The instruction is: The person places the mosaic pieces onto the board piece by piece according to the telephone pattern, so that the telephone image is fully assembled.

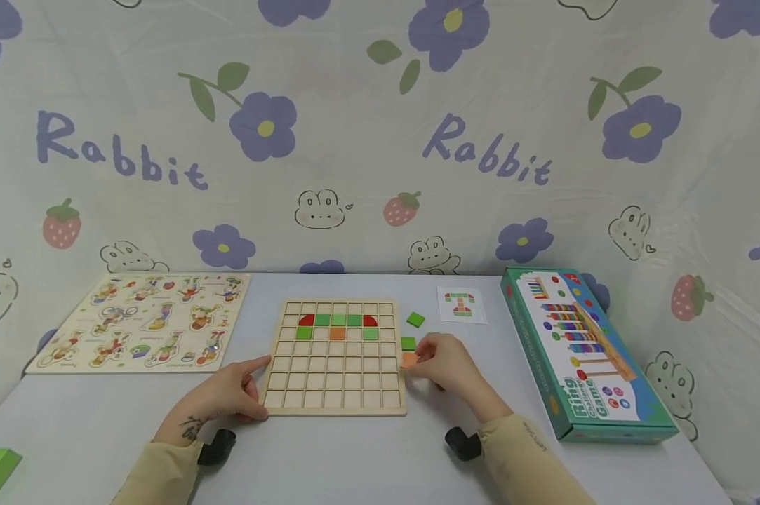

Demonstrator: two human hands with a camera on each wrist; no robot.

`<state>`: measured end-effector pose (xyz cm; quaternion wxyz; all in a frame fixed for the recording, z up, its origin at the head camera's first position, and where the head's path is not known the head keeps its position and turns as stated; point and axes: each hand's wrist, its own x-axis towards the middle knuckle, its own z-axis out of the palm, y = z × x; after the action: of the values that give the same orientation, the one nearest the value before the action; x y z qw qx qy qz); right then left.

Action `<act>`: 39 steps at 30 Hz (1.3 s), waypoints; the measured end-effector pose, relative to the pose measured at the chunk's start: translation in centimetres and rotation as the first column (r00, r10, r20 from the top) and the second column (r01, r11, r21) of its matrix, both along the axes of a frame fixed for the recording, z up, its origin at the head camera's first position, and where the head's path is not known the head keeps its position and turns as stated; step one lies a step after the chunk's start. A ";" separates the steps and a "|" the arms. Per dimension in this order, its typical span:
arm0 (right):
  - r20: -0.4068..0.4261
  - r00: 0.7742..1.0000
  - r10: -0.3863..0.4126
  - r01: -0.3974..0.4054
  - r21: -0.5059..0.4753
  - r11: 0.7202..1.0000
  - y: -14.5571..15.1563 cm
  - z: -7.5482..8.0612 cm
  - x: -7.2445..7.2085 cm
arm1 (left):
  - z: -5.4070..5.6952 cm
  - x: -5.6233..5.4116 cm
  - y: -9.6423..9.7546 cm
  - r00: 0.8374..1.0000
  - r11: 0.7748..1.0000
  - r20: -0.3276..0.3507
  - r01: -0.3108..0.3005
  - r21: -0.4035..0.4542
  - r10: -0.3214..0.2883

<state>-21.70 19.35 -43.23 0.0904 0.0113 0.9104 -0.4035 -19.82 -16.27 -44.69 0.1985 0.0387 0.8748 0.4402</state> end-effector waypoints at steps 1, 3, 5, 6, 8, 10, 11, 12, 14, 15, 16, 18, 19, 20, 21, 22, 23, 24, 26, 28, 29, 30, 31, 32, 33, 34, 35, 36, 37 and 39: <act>-0.002 1.000 -0.007 0.007 -0.047 0.999 -0.3 0.1 -0.1 | 0.0 0.0 0.0 1.000 1.000 0.000 0.000 0.001 0.000; -0.013 1.000 0.005 -0.007 -0.152 0.988 -1.1 0.1 -0.3 | 0.0 0.0 0.0 1.000 1.000 0.001 -0.001 0.004 0.001; -0.009 1.000 0.012 -0.014 -0.256 0.967 -2.0 0.2 -0.5 | 0.0 0.0 0.0 1.000 1.000 0.000 0.001 0.008 -0.001; 0.000 1.000 0.015 -0.015 -0.306 0.952 -2.5 0.2 -0.6 | -0.1 0.0 0.0 1.000 1.000 0.000 0.001 0.009 -0.001; 0.010 0.999 0.030 -0.024 -0.392 0.920 -3.6 0.1 -0.8 | -0.1 0.0 0.0 1.000 1.000 0.000 0.001 0.010 -0.001; 0.035 0.999 0.024 -0.006 -0.452 0.892 -4.7 0.2 -1.0 | -0.1 0.0 0.0 1.000 1.000 0.000 0.000 0.009 0.000; 0.045 0.999 0.020 0.004 -0.469 0.883 -5.3 0.2 -1.1 | -0.1 0.0 0.0 1.000 1.000 0.001 -0.001 0.008 0.001; 0.057 0.998 0.011 0.017 -0.477 0.879 -5.8 0.3 -1.2 | -0.1 0.0 0.0 1.000 1.000 0.002 -0.002 0.007 0.002; 0.071 0.998 -0.003 0.036 -0.475 0.879 -6.8 0.2 -1.5 | -0.1 0.0 0.0 1.000 1.000 0.002 -0.002 0.006 0.002; 0.076 0.997 -0.011 0.045 -0.464 0.885 -7.3 0.2 -1.7 | -0.1 0.0 0.0 1.000 1.000 0.001 -0.001 0.007 0.001; 0.081 0.997 -0.020 0.054 -0.444 0.895 -7.7 0.2 -1.8 | -0.1 0.0 0.0 1.000 1.000 0.001 -0.001 0.007 0.001; 0.093 0.995 -0.034 0.069 -0.412 0.909 -8.5 0.0 -2.1 | -0.1 0.0 0.0 1.000 1.000 0.001 0.000 0.007 0.000; 0.096 0.995 -0.040 0.075 -0.398 0.914 -8.9 -0.1 -2.3 | -0.1 0.0 0.0 1.000 1.000 0.000 0.001 0.006 -0.001; 0.099 0.994 -0.047 0.081 -0.380 0.921 -9.2 -0.2 -2.4 | -0.1 0.0 0.0 1.000 1.000 0.000 0.002 0.006 -0.002; 0.105 0.993 -0.054 0.089 -0.367 0.926 -9.5 -0.3 -2.5 | -0.1 0.0 0.0 1.000 1.000 0.000 0.003 0.004 -0.003; 0.113 0.992 -0.063 0.100 -0.360 0.928 -9.7 -0.3 -2.6 | -0.1 0.0 0.0 1.000 1.000 0.000 0.002 0.001 -0.002; 0.119 0.990 -0.070 0.108 -0.359 0.927 -9.9 -0.4 -2.7 | -0.1 0.0 0.0 1.000 1.000 0.000 0.003 0.001 -0.003; 0.123 0.989 -0.080 0.118 -0.347 0.930 -10.1 -0.5 -2.8 | -0.1 0.0 0.0 1.000 1.000 -0.001 0.004 -0.001 -0.004; 0.123 0.988 -0.095 0.131 -0.325 0.937 -10.5 -0.7 -2.9 | -0.1 0.0 0.0 1.000 1.000 0.001 0.004 0.000 -0.004; 0.134 0.984 -0.115 0.152 -0.313 0.937 -10.8 -0.9 -3.1 | -0.2 0.0 0.0 1.000 1.000 0.002 0.004 0.003 -0.004; 0.132 0.984 -0.122 0.157 -0.301 0.941 -10.9 -0.9 -3.1 | -0.2 -0.1 0.0 1.000 1.000 0.001 0.004 0.005 -0.004; 0.131 0.983 -0.129 0.162 -0.289 0.944 -11.1 -1.0 -3.2 | -0.2 -0.1 0.0 1.000 1.000 0.000 0.005 0.006 -0.005; 0.133 0.982 -0.135 0.168 -0.282 0.945 -11.2 -1.0 -3.2 | -0.3 -0.1 0.0 1.000 1.000 -0.001 0.005 0.008 -0.005; 0.136 0.980 -0.142 0.175 -0.277 0.945 -11.3 -1.0 -3.3 | -0.3 -0.1 -0.1 1.000 1.000 -0.002 0.004 0.008 -0.004; 0.131 0.981 -0.146 0.176 -0.265 0.948 -11.4 -1.0 -3.3 | -0.4 -0.1 -0.1 1.000 1.000 -0.004 0.006 0.009 -0.006; 0.125 0.981 -0.148 0.176 -0.250 0.952 -11.5 -1.0 -3.3 | -0.4 -0.1 -0.1 1.000 1.000 -0.004 0.006 0.009 -0.006; 0.117 0.982 -0.149 0.173 -0.234 0.957 -11.6 -1.1 -3.4 | -0.4 -0.1 -0.1 1.000 1.000 -0.004 0.006 0.009 -0.006; 0.113 0.983 -0.148 0.170 -0.225 0.959 -11.7 -1.1 -3.4 | -0.5 -0.1 -0.1 1.000 1.000 -0.003 0.005 0.008 -0.005; 0.105 0.984 -0.143 0.163 -0.211 0.964 -11.7 -1.1 -3.4 | -0.5 -0.1 -0.1 1.000 1.000 -0.004 0.004 0.008 -0.004; 0.097 0.987 -0.131 0.148 -0.196 0.969 -11.8 -1.1 -3.5 | -0.5 -0.1 -0.1 1.000 1.000 -0.003 0.000 0.006 0.000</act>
<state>-25.22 7.53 -44.34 0.1005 0.0830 0.8569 -0.4988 -19.97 -16.33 -45.17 0.1973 0.0401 0.8737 0.4428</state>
